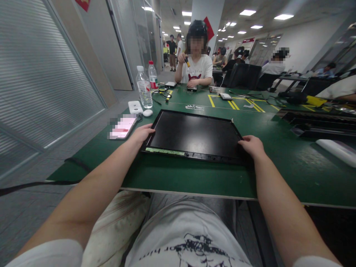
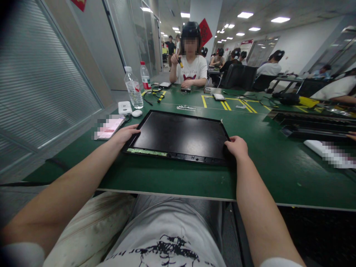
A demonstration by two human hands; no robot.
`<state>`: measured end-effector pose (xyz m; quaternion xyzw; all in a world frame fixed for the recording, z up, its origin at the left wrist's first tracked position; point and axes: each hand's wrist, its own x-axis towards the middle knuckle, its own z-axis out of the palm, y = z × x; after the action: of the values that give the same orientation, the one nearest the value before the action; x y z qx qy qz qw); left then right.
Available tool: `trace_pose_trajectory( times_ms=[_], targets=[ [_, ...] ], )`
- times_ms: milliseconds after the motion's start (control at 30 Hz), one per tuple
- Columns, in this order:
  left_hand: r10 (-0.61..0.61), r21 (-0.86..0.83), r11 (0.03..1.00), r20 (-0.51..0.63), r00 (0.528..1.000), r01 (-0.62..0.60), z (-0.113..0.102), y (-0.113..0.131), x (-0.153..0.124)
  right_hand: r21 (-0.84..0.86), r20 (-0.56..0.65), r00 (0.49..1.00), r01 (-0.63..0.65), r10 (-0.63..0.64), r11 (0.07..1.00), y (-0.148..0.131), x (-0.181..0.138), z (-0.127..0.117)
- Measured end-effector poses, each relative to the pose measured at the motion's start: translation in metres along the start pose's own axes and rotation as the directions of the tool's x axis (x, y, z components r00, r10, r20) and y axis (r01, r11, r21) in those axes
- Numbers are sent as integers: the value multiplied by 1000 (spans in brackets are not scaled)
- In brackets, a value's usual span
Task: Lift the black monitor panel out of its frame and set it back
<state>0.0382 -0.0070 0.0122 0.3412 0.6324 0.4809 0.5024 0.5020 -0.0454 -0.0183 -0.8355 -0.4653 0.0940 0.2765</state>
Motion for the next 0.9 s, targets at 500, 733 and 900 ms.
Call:
trace_pose_trajectory(
  times_ms=[500,733,900],
  targets=[
    [-18,-40,999,24,1000,19,3,4,-8,-15,7,1000,-21,21,1000,-5,-4,-3],
    [-21,-46,999,3,1000,21,3,5,-7,8,-25,1000,-4,4,1000,0,0,-1],
    [-22,-35,999,-16,1000,21,3,6,-9,11,-16,1000,-2,2,1000,1,0,0]
  ],
)
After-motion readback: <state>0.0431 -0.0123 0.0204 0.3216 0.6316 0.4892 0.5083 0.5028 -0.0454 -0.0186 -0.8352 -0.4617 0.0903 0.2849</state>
